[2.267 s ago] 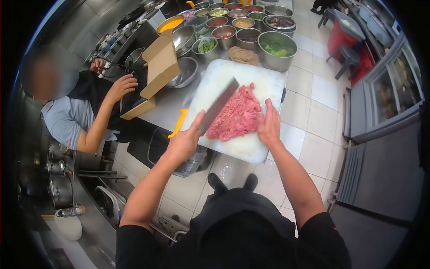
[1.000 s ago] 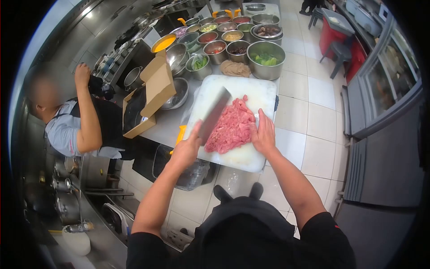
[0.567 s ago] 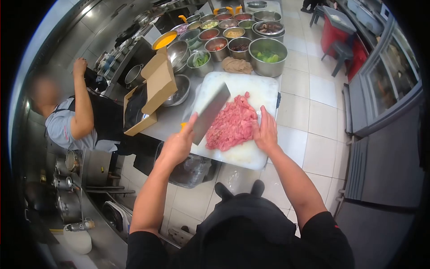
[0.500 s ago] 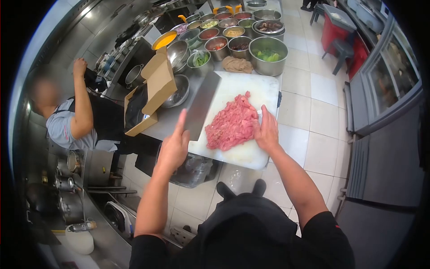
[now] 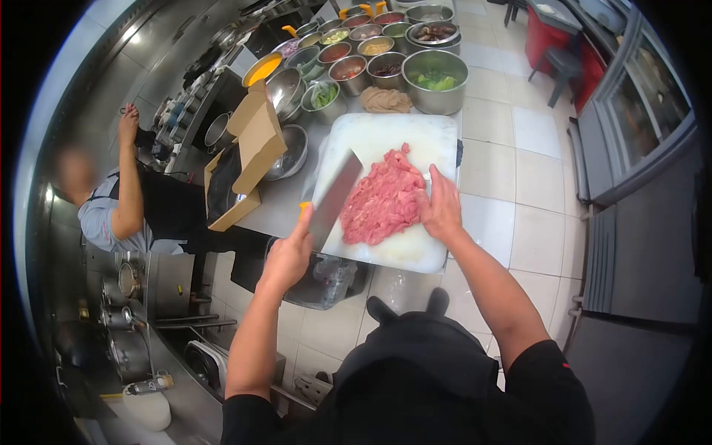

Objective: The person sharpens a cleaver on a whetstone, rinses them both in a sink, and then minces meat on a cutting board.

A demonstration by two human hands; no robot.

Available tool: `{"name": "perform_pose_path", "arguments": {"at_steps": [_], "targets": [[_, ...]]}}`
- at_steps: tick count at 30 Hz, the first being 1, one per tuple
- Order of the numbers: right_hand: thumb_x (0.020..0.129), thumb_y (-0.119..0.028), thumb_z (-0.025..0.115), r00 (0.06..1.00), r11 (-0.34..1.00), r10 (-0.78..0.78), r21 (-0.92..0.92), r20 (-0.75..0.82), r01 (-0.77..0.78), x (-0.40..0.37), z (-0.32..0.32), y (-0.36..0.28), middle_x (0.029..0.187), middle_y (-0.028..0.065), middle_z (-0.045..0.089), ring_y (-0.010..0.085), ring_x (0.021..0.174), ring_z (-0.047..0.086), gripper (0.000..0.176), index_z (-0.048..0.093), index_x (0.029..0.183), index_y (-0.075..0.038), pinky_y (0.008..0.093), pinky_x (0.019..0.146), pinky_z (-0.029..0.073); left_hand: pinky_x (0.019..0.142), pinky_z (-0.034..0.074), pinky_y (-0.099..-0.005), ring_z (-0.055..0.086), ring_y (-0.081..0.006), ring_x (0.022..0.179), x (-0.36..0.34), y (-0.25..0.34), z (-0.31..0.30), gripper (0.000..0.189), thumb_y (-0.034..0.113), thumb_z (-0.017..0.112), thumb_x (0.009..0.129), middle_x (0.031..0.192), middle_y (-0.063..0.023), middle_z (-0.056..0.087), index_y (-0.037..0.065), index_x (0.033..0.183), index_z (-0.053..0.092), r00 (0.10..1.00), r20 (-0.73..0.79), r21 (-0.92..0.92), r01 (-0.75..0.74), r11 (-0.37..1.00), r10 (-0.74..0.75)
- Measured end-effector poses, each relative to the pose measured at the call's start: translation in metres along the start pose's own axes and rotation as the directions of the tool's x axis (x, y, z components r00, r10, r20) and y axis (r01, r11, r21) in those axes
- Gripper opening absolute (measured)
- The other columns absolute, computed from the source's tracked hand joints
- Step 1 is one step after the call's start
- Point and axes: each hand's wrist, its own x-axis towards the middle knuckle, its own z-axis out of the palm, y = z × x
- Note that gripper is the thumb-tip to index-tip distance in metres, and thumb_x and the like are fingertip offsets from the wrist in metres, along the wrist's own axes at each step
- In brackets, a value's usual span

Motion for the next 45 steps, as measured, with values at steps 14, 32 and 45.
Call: {"name": "perform_pose_path", "arguments": {"at_steps": [14,32,45], "targets": [[0.101,-0.051,0.040,1.000,1.000,-0.014,-0.006,-0.004,0.014,0.001,0.002,-0.002,0.145,0.0249,0.044,0.0374,0.137,0.039,0.073,0.031,0.148,0.004,0.0479,0.118,0.023,0.072,0.048,-0.0539,0.064,-0.0498,0.078,0.009,-0.028,0.010,0.069,0.016,0.048,0.098,0.078,-0.0319,0.064,0.027,0.158,0.015,0.974,0.007,0.218,-0.224,0.950,0.228],[0.094,-0.041,0.058,0.982,0.985,0.163,0.063,-0.090,-0.158,-0.018,0.033,-0.068,0.148,0.0280,0.040,0.0419,0.136,0.040,0.080,0.027,0.148,0.009,0.0456,0.115,0.030,0.047,0.045,-0.0297,0.048,-0.0123,0.049,-0.008,-0.073,0.021,0.067,0.011,0.046,0.098,0.067,-0.0044,0.052,0.023,0.159,0.021,0.958,0.224,-0.651,0.285,0.703,-0.181],[0.098,-0.033,0.052,0.999,0.928,-0.035,-0.372,-0.020,0.025,0.015,0.096,-0.106,0.145,0.0271,0.044,0.0386,0.140,0.038,0.064,0.035,0.146,0.006,0.0438,0.116,0.030,0.050,0.046,-0.0294,0.049,-0.0113,0.052,0.013,-0.079,0.014,0.070,0.011,0.047,0.096,0.069,-0.0049,0.053,0.018,0.159,0.017,0.914,0.406,-0.721,0.306,0.622,0.021]]}}
